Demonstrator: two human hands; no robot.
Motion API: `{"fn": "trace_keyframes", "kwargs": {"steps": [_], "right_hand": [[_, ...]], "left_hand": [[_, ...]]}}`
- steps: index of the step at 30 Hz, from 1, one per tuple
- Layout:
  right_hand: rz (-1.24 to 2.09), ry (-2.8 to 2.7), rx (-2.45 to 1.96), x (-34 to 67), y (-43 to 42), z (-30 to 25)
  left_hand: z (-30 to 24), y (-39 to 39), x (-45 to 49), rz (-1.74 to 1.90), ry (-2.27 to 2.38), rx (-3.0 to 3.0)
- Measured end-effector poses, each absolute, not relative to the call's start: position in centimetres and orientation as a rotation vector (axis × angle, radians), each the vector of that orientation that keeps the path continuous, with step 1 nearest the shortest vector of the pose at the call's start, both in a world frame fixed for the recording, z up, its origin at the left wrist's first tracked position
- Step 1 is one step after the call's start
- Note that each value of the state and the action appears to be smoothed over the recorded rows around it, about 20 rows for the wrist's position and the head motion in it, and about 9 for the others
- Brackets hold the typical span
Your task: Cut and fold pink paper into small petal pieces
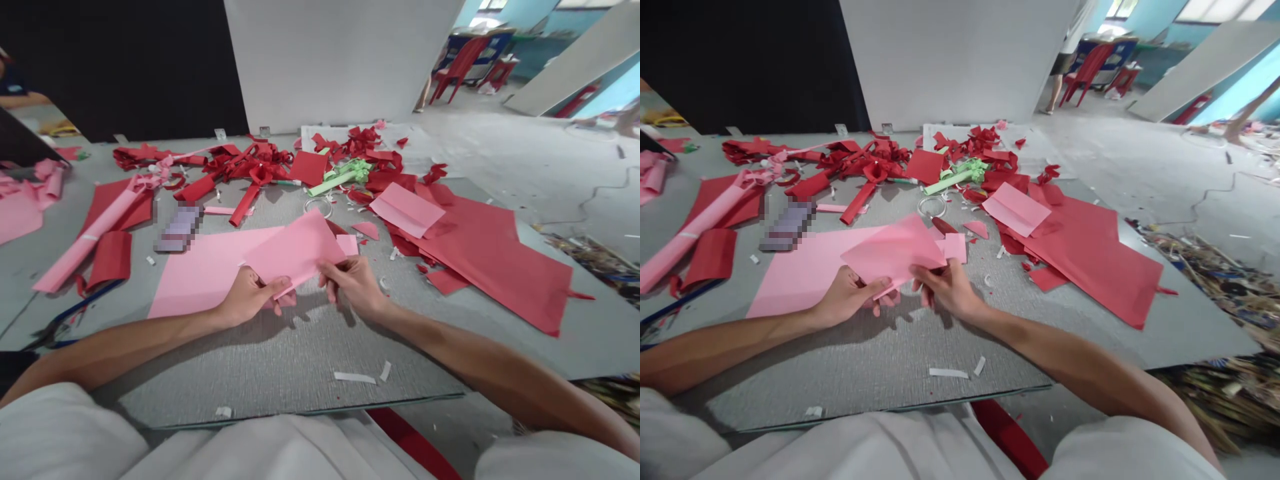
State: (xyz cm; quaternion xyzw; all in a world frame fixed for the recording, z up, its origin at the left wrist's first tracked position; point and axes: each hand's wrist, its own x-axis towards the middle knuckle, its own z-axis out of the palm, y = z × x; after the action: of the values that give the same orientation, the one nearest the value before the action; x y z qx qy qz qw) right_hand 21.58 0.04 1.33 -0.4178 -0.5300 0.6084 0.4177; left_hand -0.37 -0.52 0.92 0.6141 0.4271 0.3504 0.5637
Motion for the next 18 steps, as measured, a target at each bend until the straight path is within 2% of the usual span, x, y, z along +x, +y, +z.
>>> {"fn": "trace_keyframes", "kwargs": {"steps": [4, 18], "right_hand": [[1.386, -1.28, -1.038, 22.5, 1.5, 1.3], [1.239, -1.34, -1.041, 23.0, 1.9, 2.0]], "left_hand": [[1.3, -0.1, -0.4, 0.841, 1.057, 1.521], [1.0, 0.4, -0.4, 0.829, 0.95, 1.511]]}}
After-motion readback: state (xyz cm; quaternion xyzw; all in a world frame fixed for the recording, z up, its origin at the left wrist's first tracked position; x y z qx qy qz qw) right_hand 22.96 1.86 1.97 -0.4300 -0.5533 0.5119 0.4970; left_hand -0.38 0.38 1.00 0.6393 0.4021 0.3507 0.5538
